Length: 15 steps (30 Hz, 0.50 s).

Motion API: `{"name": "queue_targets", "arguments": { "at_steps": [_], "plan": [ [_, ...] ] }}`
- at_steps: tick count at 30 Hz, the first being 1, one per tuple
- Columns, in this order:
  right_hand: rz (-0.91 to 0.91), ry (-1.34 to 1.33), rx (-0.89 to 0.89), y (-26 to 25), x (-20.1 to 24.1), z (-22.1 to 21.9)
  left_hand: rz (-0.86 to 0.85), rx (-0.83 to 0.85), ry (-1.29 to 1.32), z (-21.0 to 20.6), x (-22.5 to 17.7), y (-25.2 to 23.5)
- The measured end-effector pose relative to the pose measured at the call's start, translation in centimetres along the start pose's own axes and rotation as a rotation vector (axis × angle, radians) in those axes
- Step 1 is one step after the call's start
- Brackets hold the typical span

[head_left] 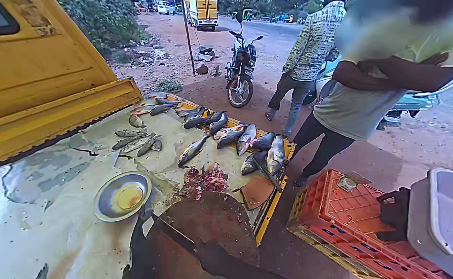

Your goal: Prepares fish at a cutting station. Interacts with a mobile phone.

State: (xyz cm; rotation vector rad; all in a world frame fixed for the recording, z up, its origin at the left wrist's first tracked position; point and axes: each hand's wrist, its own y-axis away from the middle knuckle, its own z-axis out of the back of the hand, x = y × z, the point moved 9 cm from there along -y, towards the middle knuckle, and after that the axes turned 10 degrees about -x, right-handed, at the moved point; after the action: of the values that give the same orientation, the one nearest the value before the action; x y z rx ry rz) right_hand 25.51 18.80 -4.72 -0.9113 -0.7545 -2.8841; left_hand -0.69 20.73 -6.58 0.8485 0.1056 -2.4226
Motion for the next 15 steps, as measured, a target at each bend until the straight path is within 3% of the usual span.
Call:
{"name": "queue_targets", "arguments": {
  "at_steps": [3,5,7,9,12,13,15],
  "plan": [
    [0.138,0.050,0.076,-6.5,0.6,0.0,0.133,-0.015,-0.196,2.3,2.6,2.3],
    [0.081,0.007,-0.050,-9.7,-1.5,1.0,0.135,0.019,-0.245,3.4,4.5,4.3],
    [-0.048,-0.025,-0.266,-11.1,-3.7,5.3,-0.006,0.065,-0.233,3.1,3.1,5.1],
    [-0.132,0.058,-0.326,-8.2,-3.6,7.2,-0.322,0.195,-0.305,2.2,1.4,4.9],
    [-0.090,0.192,-0.160,-1.3,-3.8,4.4,-0.975,0.342,-0.500,0.3,1.2,5.0],
    [-0.108,0.204,-0.098,1.0,-4.7,2.5,-1.056,0.377,-0.544,0.0,2.2,5.1],
    [-0.181,0.176,-0.013,5.1,-6.5,-0.7,-0.909,0.432,-0.511,-0.2,5.1,5.3]
  ]
}}
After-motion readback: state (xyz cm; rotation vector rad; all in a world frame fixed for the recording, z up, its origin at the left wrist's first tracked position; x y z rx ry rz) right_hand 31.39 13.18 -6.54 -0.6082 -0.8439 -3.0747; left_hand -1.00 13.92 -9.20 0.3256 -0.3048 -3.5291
